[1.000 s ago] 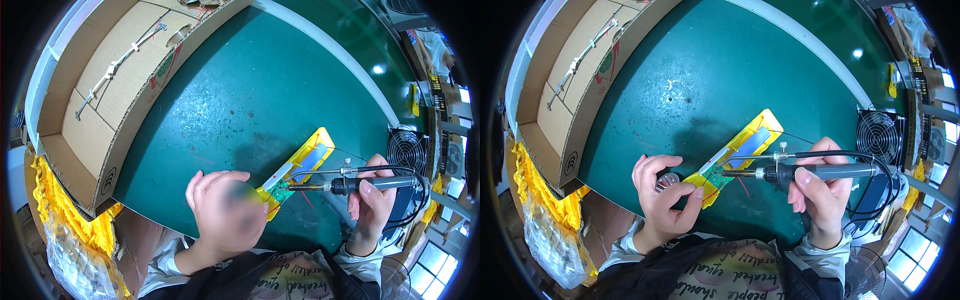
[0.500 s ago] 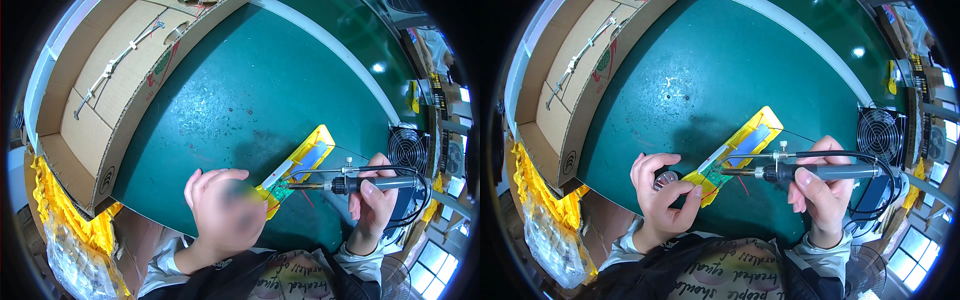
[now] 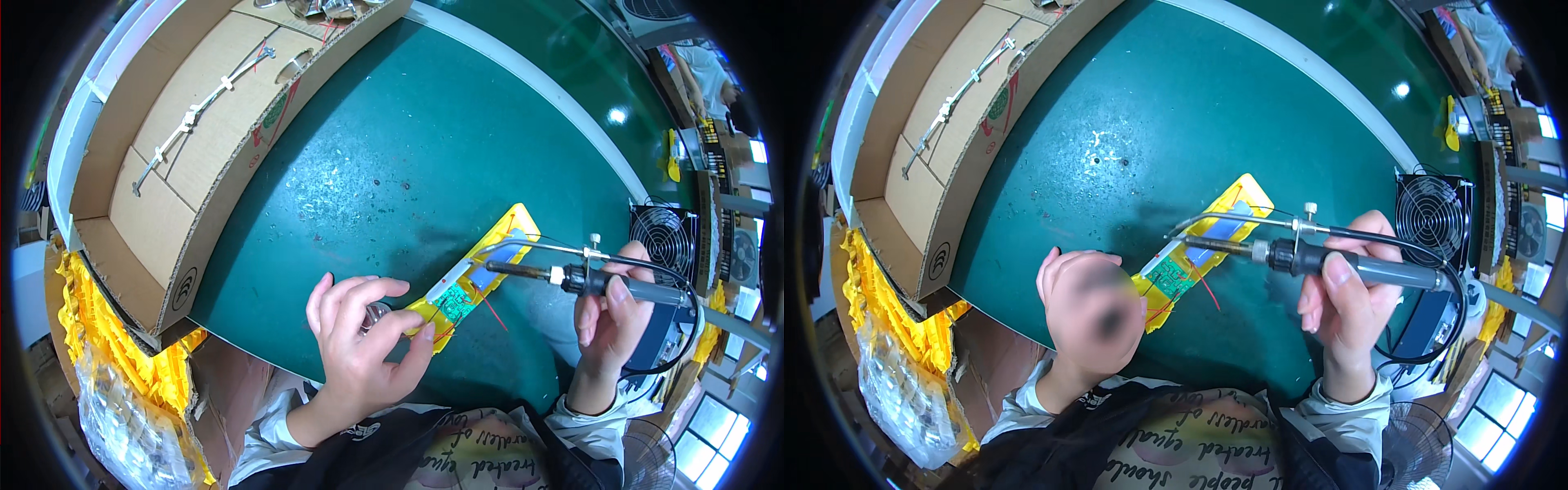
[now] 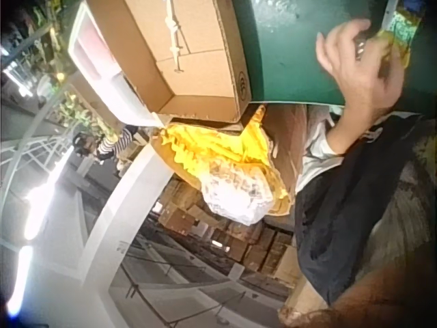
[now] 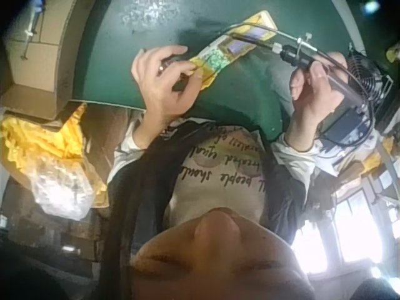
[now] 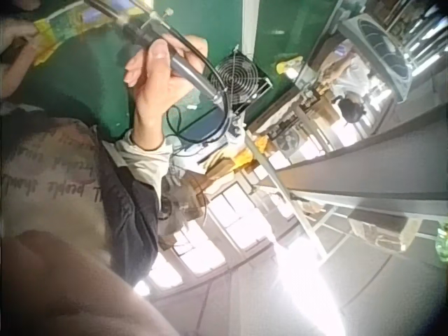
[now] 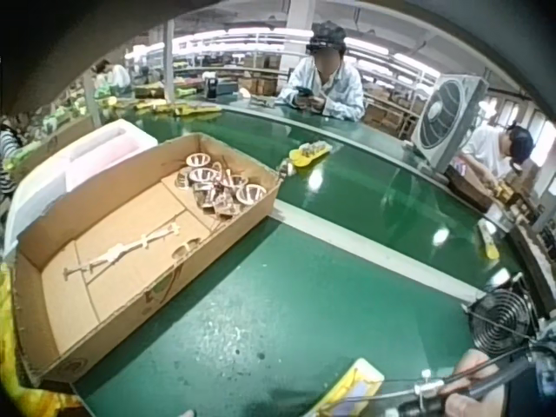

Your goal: The person takes flashlight casings from a conveyor belt, solders wires to the internal circuit board and components using a soldering iron, and places the assembled casings back onto the conveyor belt.

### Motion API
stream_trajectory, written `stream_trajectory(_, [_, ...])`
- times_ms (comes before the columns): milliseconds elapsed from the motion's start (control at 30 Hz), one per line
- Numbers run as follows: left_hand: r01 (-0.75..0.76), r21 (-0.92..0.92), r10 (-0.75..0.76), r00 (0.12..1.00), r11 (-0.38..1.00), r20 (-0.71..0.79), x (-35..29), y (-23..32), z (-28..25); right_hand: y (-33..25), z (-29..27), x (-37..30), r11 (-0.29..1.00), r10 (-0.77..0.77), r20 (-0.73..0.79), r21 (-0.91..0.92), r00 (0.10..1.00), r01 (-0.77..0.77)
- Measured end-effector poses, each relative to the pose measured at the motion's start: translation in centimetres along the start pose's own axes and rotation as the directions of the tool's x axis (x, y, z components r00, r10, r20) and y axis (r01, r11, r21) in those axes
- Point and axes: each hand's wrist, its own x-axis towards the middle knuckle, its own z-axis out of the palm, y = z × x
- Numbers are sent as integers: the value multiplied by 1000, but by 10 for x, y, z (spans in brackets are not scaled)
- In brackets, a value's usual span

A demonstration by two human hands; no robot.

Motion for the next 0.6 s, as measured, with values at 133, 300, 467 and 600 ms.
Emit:
stream_trajectory(133, [-90,52,89,996,995,29,-5,0,-5,10,1,3,1000,14,-107,-3,994,-14])
stream_trajectory(300, [-173,99,173,985,980,3,-7,-3,-6,17,5,8,999,-30,-90,-37,995,26])
stream_trajectory(467, [-203,73,202,979,976,16,-8,-9,-6,18,10,11,994,-74,-93,-92,993,65])
stream_trajectory(600, [-202,11,202,979,979,-30,-8,-8,-7,23,11,13,994,-66,-123,-91,990,55])
